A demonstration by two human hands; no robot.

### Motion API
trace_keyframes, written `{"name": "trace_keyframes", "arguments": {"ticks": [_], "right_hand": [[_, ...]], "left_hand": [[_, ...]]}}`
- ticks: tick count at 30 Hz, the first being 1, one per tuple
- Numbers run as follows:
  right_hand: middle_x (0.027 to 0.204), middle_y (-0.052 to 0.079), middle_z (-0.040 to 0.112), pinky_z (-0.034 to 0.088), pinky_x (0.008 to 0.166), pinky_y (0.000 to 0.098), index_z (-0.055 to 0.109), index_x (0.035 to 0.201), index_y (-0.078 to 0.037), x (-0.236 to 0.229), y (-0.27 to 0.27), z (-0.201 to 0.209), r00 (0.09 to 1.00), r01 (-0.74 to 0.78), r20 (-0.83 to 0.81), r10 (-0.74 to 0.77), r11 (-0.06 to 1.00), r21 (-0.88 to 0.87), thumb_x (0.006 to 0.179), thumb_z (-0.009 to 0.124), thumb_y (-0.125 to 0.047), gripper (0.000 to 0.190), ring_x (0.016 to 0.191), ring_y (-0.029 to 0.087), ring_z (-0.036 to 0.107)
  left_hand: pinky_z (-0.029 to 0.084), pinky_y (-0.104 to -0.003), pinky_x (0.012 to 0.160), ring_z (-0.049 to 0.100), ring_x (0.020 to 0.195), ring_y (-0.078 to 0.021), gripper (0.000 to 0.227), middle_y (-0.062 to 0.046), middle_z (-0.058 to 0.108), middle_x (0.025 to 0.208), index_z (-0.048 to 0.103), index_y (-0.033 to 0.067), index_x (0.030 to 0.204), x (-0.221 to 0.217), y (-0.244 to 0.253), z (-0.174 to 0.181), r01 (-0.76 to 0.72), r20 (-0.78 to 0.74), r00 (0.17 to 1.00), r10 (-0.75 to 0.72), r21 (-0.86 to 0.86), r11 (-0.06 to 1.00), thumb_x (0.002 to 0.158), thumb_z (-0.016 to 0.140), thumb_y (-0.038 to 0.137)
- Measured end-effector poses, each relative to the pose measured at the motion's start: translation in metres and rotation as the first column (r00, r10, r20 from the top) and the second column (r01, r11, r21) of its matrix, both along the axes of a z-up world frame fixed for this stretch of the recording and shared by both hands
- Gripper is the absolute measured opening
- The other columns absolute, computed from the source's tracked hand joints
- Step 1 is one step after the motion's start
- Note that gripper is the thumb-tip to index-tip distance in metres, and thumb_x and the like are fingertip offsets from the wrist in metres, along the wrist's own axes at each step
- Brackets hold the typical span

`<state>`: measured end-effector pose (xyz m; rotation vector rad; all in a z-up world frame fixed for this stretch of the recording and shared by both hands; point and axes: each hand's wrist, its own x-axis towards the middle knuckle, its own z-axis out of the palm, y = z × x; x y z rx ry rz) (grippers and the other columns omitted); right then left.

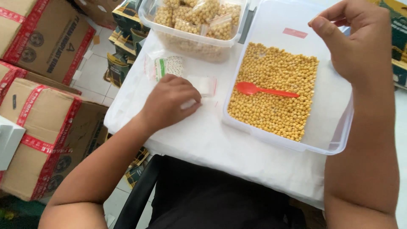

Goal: Bagging yellow beans from a large container into small plastic bags using a spoon.

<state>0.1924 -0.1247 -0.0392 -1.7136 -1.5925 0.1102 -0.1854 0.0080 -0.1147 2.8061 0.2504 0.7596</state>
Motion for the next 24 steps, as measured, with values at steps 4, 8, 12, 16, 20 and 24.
{"name": "trace_keyframes", "arguments": {"ticks": [4,8,12,16,20,24], "right_hand": [[0.115,0.01,0.072,0.049,0.094,0.0325,0.074,0.12,0.001,0.003,0.001,0.003,1.0,0.0,0.01,-0.001,0.997,0.071,0.125,0.079,-0.009,0.012,0.104,0.017,0.061],[0.117,0.012,0.072,0.046,0.099,0.0387,0.074,0.12,-0.001,-0.026,-0.019,0.043,0.98,-0.138,0.147,0.134,0.99,0.015,0.111,0.077,-0.012,0.014,0.107,0.025,0.064],[0.118,0.009,0.068,0.054,0.102,0.0355,0.065,0.123,0.002,-0.059,-0.034,0.074,0.961,-0.275,-0.019,0.274,0.961,-0.014,0.099,0.07,-0.023,0.035,0.112,0.02,0.064],[0.102,0.014,0.071,0.05,0.087,0.0285,0.062,0.103,0.005,-0.065,-0.037,0.074,0.991,-0.077,-0.101,0.092,0.987,0.14,0.108,0.075,0.006,0.014,0.09,0.017,0.061],[0.095,0.01,0.067,0.05,0.079,0.0282,0.067,0.103,0.002,-0.052,-0.034,0.067,0.998,0.026,-0.055,-0.015,0.979,0.202,0.113,0.072,0.001,0.011,0.087,0.017,0.063],[0.09,0.005,0.068,0.043,0.072,0.0257,0.079,0.104,-0.003,-0.053,-0.031,0.07,0.998,0.057,0.0,-0.057,0.992,0.112,0.106,0.07,0.001,0.01,0.075,0.011,0.054]], "left_hand": [[0.049,-0.044,0.089,0.072,0.078,-0.0202,0.007,-0.004,0.078,0.086,0.074,0.0085,0.088,0.017,0.006,0.042,-0.008,0.11,0.994,0.023,-0.136,0.991,0.091,0.081,0.009],[0.056,-0.032,0.079,0.069,0.088,-0.0202,0.008,-0.011,0.073,0.097,0.068,0.0025,0.103,0.061,0.003,0.098,0.124,0.293,0.955,-0.044,-0.258,0.958,0.101,0.073,0.009],[0.048,-0.031,0.079,0.065,0.09,-0.016,0.005,-0.003,0.071,0.102,0.066,0.0059,0.106,0.122,-0.001,0.138,0.349,0.406,0.887,-0.218,-0.284,0.893,0.105,0.062,0.007],[0.045,-0.026,0.08,0.067,0.094,-0.0075,0.007,0.004,0.072,0.104,0.063,0.0136,0.108,0.166,-0.008,0.145,0.41,0.443,0.871,-0.212,-0.417,0.811,0.102,0.059,0.011],[0.044,-0.026,0.076,0.07,0.091,-0.0065,0.006,0.007,0.071,0.096,0.063,0.0148,0.104,0.185,-0.008,0.135,0.381,0.476,0.868,-0.141,-0.456,0.805,0.1,0.061,0.012],[0.053,-0.037,0.084,0.069,0.09,-0.0218,0.006,-0.008,0.071,0.097,0.065,0.0031,0.103,0.189,-0.001,0.128,0.341,0.527,0.832,-0.175,-0.236,0.91,0.099,0.062,0.005]]}}
